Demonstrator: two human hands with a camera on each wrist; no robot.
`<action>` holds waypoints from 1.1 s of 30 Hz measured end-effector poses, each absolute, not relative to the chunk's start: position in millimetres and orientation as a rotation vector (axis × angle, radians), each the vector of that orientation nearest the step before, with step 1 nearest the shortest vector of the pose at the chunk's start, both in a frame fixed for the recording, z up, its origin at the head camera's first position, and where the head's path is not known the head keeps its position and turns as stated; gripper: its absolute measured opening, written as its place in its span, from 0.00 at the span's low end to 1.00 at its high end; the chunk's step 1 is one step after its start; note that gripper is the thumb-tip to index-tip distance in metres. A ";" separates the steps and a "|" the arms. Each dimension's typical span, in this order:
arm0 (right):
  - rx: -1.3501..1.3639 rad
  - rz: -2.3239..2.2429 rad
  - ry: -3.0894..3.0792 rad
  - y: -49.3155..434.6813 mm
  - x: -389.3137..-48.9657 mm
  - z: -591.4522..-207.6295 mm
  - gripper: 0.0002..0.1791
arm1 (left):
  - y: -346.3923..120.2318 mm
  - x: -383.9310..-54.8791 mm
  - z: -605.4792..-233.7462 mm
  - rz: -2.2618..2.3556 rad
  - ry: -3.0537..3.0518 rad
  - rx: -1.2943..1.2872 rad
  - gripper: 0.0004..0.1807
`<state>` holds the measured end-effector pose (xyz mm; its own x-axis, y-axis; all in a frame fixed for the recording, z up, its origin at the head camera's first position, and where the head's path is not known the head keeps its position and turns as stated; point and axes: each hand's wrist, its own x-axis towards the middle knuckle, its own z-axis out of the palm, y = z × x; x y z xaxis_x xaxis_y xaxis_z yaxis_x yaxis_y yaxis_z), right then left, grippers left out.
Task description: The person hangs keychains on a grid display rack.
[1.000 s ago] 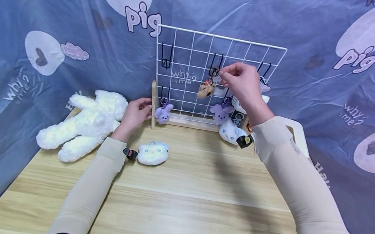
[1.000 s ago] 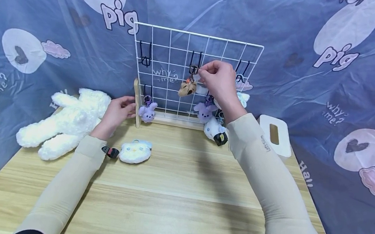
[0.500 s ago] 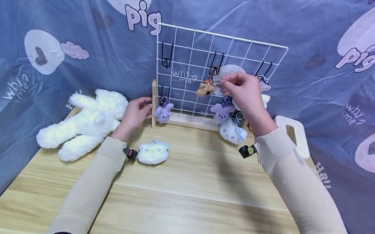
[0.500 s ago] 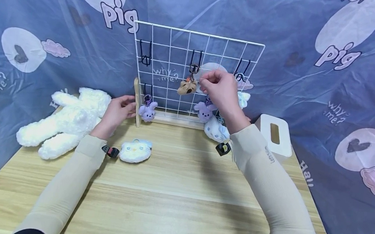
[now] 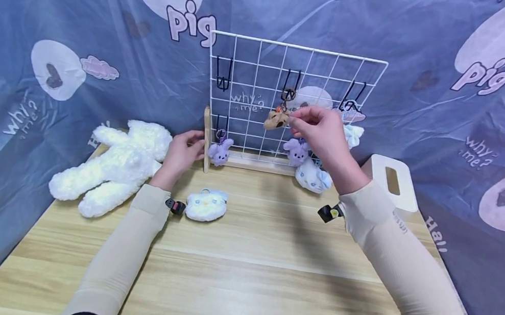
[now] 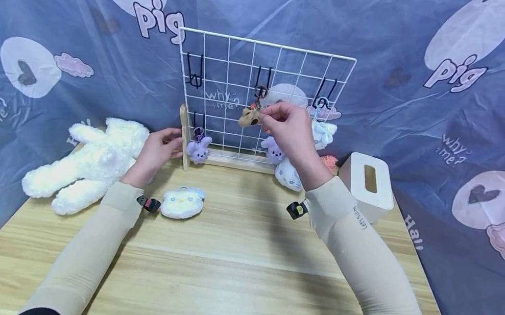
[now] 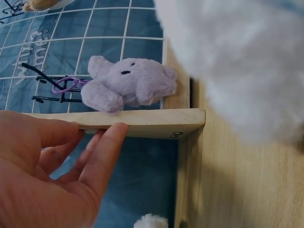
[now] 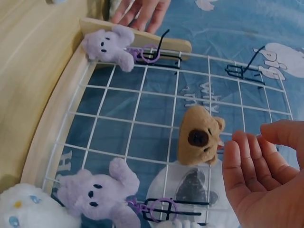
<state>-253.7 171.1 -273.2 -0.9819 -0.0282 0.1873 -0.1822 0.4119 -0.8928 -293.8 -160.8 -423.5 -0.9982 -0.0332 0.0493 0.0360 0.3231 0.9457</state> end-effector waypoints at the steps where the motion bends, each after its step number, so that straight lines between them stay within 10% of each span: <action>1: 0.193 1.624 -2.520 170.0 -253.2 -274.6 0.08 | -161.0 -293.7 -423.8 -1.796 -2.505 -0.002 0.22; 33: 0.512 1.636 -2.876 96.2 -231.2 -368.5 0.08 | -162.6 -291.6 -421.0 -1.810 -2.515 -0.014 0.23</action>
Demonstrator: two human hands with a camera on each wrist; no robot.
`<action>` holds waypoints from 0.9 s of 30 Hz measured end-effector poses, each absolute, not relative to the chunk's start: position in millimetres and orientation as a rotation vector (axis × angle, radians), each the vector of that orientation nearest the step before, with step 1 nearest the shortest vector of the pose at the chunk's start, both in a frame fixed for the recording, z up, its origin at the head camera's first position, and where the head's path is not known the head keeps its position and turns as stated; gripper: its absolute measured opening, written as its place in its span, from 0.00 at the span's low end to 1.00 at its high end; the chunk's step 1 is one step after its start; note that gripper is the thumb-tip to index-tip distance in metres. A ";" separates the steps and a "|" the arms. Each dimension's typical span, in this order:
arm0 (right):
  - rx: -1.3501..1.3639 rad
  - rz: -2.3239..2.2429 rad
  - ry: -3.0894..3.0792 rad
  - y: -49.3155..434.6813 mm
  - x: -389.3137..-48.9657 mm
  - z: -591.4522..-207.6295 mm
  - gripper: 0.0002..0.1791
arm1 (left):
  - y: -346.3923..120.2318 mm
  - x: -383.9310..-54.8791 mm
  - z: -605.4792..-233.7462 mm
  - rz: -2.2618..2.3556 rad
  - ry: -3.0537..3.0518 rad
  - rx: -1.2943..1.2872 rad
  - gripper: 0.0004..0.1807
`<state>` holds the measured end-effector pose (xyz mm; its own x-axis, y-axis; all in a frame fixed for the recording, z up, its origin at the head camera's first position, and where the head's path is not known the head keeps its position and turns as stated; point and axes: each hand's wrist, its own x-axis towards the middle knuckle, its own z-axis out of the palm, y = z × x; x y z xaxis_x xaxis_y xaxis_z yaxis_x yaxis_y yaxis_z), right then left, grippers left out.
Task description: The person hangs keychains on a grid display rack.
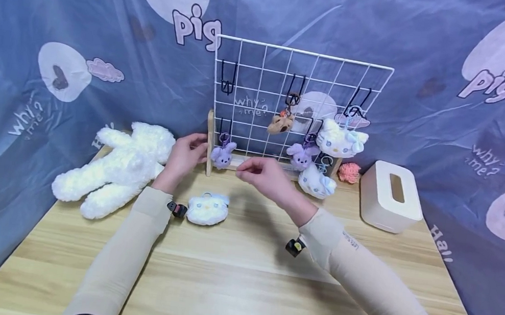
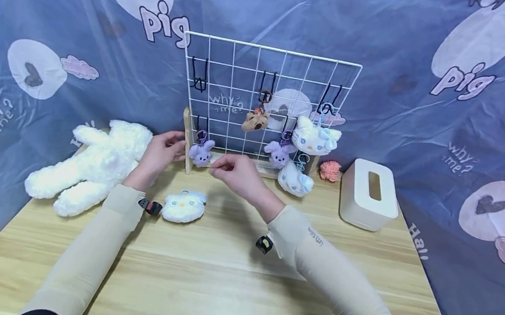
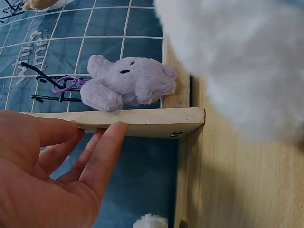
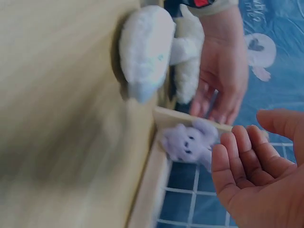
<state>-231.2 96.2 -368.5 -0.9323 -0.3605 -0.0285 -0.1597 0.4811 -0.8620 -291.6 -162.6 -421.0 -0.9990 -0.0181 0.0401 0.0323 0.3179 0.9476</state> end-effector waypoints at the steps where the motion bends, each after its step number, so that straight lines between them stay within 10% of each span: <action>1: -0.455 -1.429 2.518 92.4 -231.0 -372.4 0.08 | -162.5 -291.3 -421.1 -1.812 -2.511 -0.013 0.23; 27: -0.402 -1.159 2.583 17.7 -251.2 -431.4 0.10 | -165.4 -290.2 -423.3 -1.813 -2.496 -0.042 0.22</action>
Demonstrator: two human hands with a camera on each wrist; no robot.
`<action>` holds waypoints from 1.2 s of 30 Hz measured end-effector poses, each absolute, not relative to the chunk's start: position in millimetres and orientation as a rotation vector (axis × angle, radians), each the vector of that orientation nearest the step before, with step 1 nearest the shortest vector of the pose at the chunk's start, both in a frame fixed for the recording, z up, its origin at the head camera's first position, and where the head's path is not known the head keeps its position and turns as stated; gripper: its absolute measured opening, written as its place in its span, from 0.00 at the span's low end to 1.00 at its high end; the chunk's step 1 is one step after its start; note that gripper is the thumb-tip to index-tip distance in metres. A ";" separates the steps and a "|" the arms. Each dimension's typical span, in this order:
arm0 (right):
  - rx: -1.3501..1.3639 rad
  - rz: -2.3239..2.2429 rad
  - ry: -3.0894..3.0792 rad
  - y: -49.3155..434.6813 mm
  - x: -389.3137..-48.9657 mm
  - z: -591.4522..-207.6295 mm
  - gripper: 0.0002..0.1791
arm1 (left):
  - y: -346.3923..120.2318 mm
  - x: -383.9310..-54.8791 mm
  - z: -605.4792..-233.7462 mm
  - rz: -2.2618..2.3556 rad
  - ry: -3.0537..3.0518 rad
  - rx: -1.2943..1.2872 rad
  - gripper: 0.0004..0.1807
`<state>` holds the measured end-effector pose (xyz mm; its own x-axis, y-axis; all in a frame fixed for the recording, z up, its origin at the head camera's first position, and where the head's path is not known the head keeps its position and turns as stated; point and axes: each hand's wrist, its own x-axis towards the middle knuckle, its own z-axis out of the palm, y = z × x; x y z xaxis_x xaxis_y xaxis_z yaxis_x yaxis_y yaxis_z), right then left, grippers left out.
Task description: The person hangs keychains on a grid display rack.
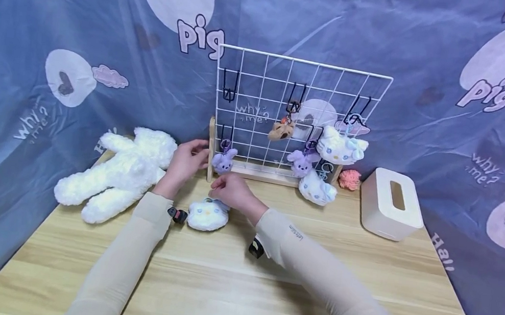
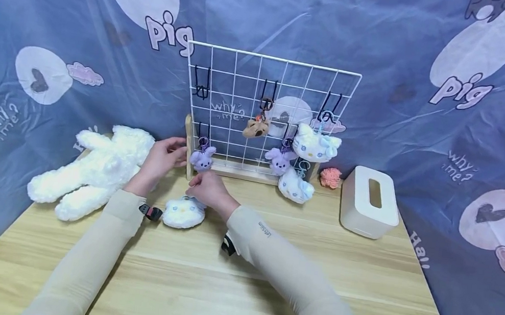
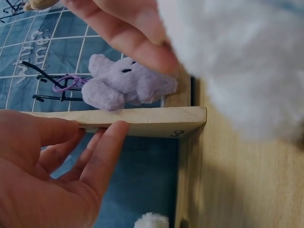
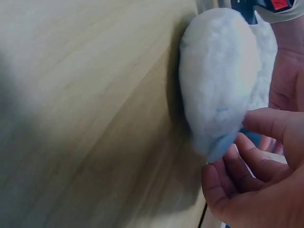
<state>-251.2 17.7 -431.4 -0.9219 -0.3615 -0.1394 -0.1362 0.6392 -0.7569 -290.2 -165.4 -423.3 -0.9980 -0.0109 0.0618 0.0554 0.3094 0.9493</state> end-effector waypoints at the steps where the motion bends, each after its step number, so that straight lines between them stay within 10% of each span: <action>1: -0.396 -1.143 2.581 16.0 -252.5 -433.3 0.10 | -165.8 -290.6 -423.1 -1.808 -2.496 -0.041 0.22; 28: -0.569 -0.796 2.719 7.1 -295.4 -508.5 0.12 | -164.8 -286.5 -429.5 -1.800 -2.512 -0.032 0.22; 36: -0.495 -0.936 2.651 15.2 -266.0 -451.0 0.06 | -164.9 -290.3 -425.9 -1.789 -2.500 -0.051 0.22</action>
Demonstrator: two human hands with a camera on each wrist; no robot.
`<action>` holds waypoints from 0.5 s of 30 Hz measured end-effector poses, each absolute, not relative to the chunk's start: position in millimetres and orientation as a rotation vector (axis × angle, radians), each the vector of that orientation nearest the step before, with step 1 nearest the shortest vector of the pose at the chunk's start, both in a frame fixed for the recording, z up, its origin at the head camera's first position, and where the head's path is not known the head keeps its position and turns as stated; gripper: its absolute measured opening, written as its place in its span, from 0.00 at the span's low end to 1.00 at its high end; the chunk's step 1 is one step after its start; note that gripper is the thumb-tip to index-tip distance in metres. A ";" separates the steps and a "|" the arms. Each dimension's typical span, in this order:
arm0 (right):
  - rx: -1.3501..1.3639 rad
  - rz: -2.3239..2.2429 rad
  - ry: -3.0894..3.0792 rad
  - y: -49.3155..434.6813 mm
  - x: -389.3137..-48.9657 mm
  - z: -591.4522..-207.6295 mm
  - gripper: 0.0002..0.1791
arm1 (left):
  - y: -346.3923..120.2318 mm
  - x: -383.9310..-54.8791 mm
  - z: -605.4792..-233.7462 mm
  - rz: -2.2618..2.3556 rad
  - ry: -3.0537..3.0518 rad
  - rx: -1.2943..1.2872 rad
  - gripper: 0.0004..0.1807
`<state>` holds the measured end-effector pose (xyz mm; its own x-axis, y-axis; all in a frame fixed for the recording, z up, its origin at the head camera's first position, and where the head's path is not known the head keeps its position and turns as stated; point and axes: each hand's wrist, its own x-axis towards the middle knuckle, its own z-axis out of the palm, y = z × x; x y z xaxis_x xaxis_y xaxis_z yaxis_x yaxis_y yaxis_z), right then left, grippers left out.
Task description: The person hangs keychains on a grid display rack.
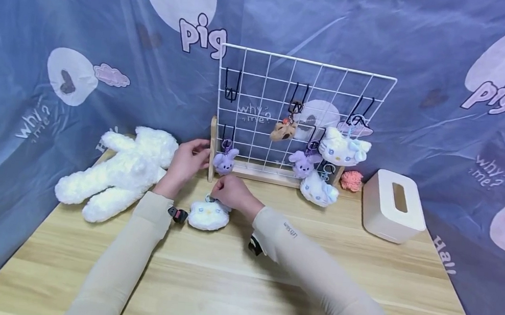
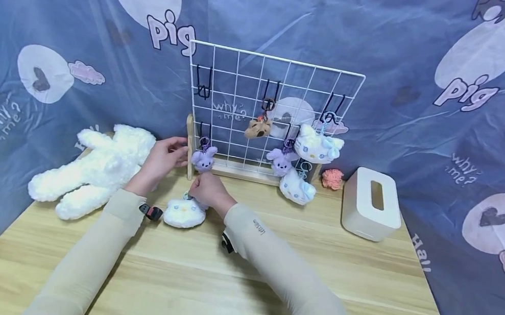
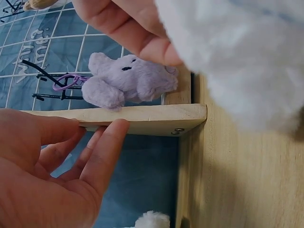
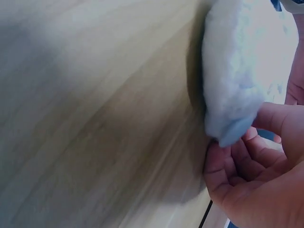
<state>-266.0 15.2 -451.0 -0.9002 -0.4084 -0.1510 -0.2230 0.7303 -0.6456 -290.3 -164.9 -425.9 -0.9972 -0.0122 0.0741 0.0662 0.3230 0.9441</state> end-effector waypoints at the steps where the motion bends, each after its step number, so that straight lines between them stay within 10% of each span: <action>1: -0.491 -0.949 2.636 16.8 -262.3 -443.4 0.05 | -164.8 -290.7 -425.5 -1.783 -2.502 -0.054 0.22; 15: -0.463 -1.121 2.545 30.6 -261.6 -439.4 0.05 | -163.5 -291.3 -424.3 -1.801 -2.500 -0.042 0.22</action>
<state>-261.6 30.6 -439.4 -0.8960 -0.4147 -0.1589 -0.1628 0.6396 -0.7513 -291.3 -163.5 -424.3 -0.9978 -0.0135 0.0649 0.0573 0.3172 0.9466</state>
